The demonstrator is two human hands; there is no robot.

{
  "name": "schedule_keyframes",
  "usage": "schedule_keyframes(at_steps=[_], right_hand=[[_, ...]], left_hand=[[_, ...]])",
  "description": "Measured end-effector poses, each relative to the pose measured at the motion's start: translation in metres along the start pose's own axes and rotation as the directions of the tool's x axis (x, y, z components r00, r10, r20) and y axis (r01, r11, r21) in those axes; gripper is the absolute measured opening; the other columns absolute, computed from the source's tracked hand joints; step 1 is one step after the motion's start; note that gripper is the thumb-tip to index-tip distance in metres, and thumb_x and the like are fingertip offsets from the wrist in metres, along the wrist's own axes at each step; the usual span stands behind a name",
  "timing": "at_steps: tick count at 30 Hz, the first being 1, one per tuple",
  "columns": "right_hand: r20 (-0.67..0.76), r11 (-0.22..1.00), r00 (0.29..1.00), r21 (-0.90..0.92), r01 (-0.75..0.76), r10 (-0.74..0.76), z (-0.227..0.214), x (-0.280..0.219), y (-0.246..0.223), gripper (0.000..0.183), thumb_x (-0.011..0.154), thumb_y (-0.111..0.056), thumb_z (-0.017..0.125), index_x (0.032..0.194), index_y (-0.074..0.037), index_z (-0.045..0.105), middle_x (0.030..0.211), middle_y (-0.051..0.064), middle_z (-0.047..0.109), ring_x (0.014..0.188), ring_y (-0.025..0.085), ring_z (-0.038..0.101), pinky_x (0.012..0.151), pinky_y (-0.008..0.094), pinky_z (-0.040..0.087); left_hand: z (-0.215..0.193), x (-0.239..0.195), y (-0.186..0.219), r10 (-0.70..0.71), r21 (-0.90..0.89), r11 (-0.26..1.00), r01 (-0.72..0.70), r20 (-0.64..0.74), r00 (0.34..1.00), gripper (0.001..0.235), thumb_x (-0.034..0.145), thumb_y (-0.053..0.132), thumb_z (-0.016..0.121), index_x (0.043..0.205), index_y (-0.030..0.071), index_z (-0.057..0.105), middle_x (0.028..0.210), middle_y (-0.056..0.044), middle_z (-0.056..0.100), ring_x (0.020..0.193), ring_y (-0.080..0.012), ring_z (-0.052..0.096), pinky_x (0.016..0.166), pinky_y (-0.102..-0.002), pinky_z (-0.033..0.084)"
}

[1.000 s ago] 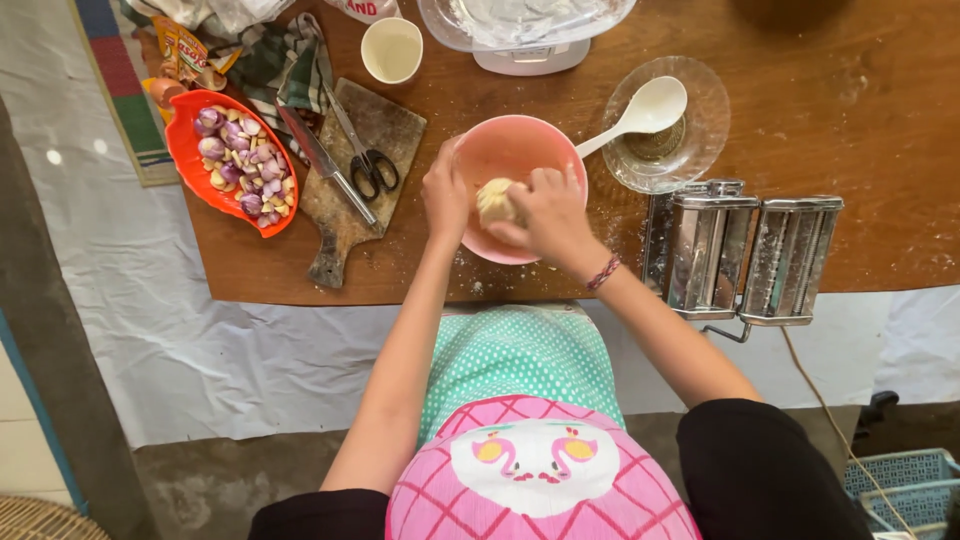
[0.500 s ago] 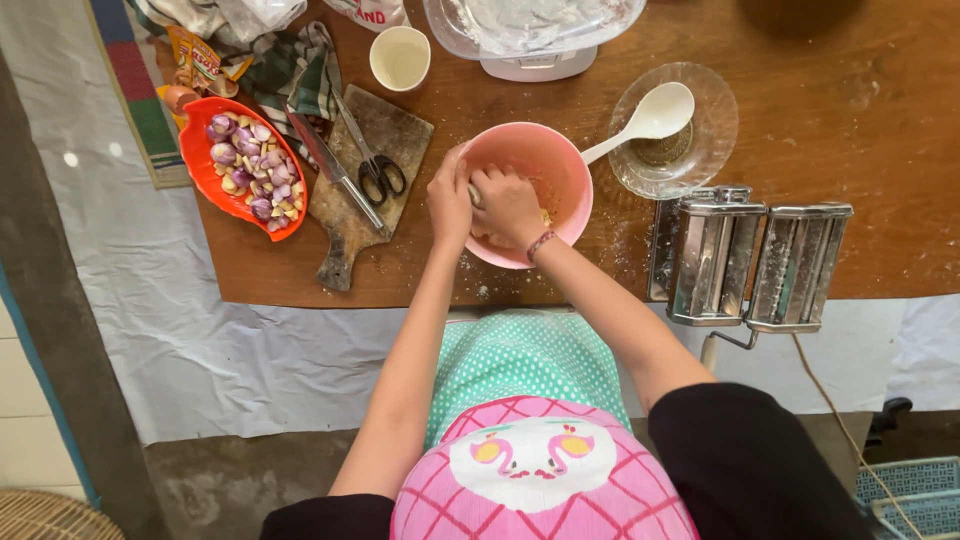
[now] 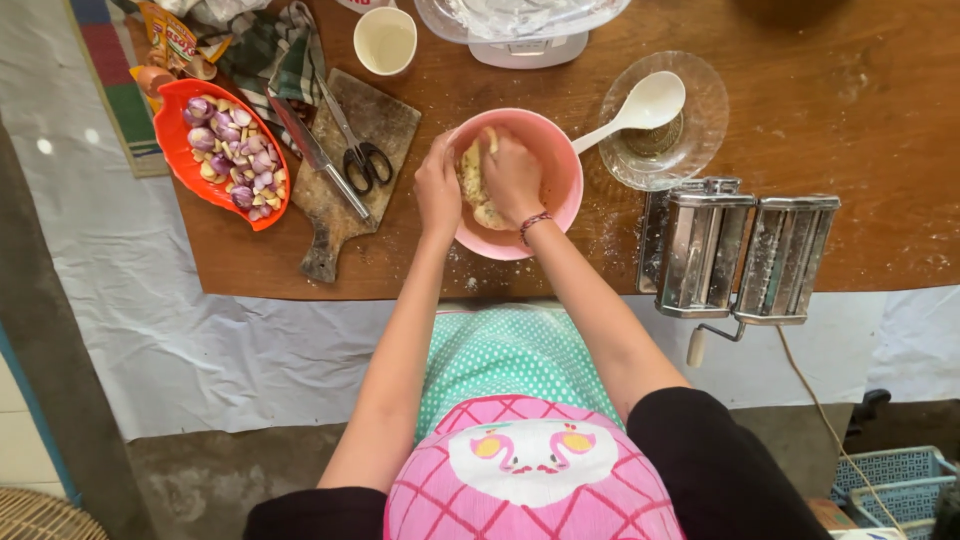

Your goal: The person kneads dough in a pink bowl using both hands. They add flour from a bag into the bowl and continue kneading the mixture.

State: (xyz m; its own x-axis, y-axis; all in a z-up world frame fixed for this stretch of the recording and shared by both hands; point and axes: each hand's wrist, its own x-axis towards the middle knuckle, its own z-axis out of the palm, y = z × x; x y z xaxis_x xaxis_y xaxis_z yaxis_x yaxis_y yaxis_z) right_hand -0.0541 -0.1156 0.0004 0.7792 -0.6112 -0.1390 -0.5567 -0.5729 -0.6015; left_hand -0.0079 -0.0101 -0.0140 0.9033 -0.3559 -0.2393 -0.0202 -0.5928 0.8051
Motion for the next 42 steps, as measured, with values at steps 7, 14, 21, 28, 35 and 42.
schedule_keyframes(at_steps=[7,14,21,28,35,42], right_hand=[[-0.204,0.957,0.979,0.279,0.073,-0.015,-0.008,-0.026,0.080,0.035,0.109,-0.051,0.047,0.107,-0.019,0.061,0.095,0.005,0.064,0.098,0.030,0.069,0.091,0.039,0.053],[0.258,0.738,0.770,-0.228,0.636,-0.584,-0.069,-0.032,0.076,0.039,0.082,-0.033,0.082,0.118,-0.025,0.069,0.094,0.000,0.058,0.093,0.025,0.063,0.087,0.043,0.052],[0.194,0.613,0.735,-0.439,0.657,-0.650,-0.025,-0.051,0.078,0.054,0.068,-0.058,0.079,0.094,-0.018,0.053,0.089,0.002,0.051,0.093,0.023,0.054,0.089,0.048,0.040],[0.135,0.742,0.856,-0.442,0.503,-0.499,-0.015,-0.048,0.053,0.083,0.077,-0.053,0.072,0.148,-0.018,0.051,0.124,0.010,0.054,0.116,0.033,0.051,0.103,0.060,0.038],[0.141,0.706,0.784,-0.360,0.610,-0.605,0.020,-0.031,0.080,0.055,0.075,-0.070,0.063,0.097,-0.019,0.068,0.095,0.007,0.063,0.094,0.031,0.062,0.083,0.050,0.049],[0.153,0.532,0.633,-0.415,0.738,-0.759,0.032,-0.014,0.075,0.057,0.081,-0.074,0.050,0.086,-0.019,0.063,0.087,0.006,0.059,0.086,0.028,0.060,0.084,0.044,0.050]], left_hand=[[-0.005,-0.006,0.008,-0.017,-0.025,1.000,0.017,-0.009,1.000,0.032,0.106,0.009,0.047,0.130,0.021,0.064,0.126,-0.011,0.071,0.119,-0.0363,0.066,0.101,-0.052,0.053],[0.000,-0.007,0.006,0.003,0.001,1.000,-0.003,0.026,1.000,0.038,0.106,0.007,0.042,0.132,0.026,0.062,0.120,-0.014,0.072,0.114,-0.0397,0.068,0.098,-0.055,0.055],[-0.005,-0.008,0.014,-0.005,-0.014,1.000,0.005,0.027,1.000,0.039,0.105,0.006,0.042,0.134,0.026,0.060,0.120,-0.017,0.071,0.113,-0.0430,0.068,0.098,-0.056,0.054],[0.001,-0.006,0.003,-0.011,0.009,1.000,0.011,0.048,0.999,0.039,0.106,0.009,0.043,0.135,0.027,0.059,0.121,-0.019,0.070,0.113,-0.0447,0.067,0.099,-0.058,0.053],[-0.004,-0.006,0.009,-0.007,-0.005,1.000,0.007,0.034,0.999,0.043,0.102,0.005,0.044,0.133,0.031,0.060,0.122,-0.014,0.071,0.114,-0.0428,0.067,0.099,-0.056,0.053],[-0.002,-0.005,0.009,-0.022,-0.012,1.000,0.023,0.028,0.999,0.045,0.101,0.004,0.045,0.133,0.031,0.060,0.123,-0.011,0.071,0.115,-0.0399,0.067,0.099,-0.054,0.053]])
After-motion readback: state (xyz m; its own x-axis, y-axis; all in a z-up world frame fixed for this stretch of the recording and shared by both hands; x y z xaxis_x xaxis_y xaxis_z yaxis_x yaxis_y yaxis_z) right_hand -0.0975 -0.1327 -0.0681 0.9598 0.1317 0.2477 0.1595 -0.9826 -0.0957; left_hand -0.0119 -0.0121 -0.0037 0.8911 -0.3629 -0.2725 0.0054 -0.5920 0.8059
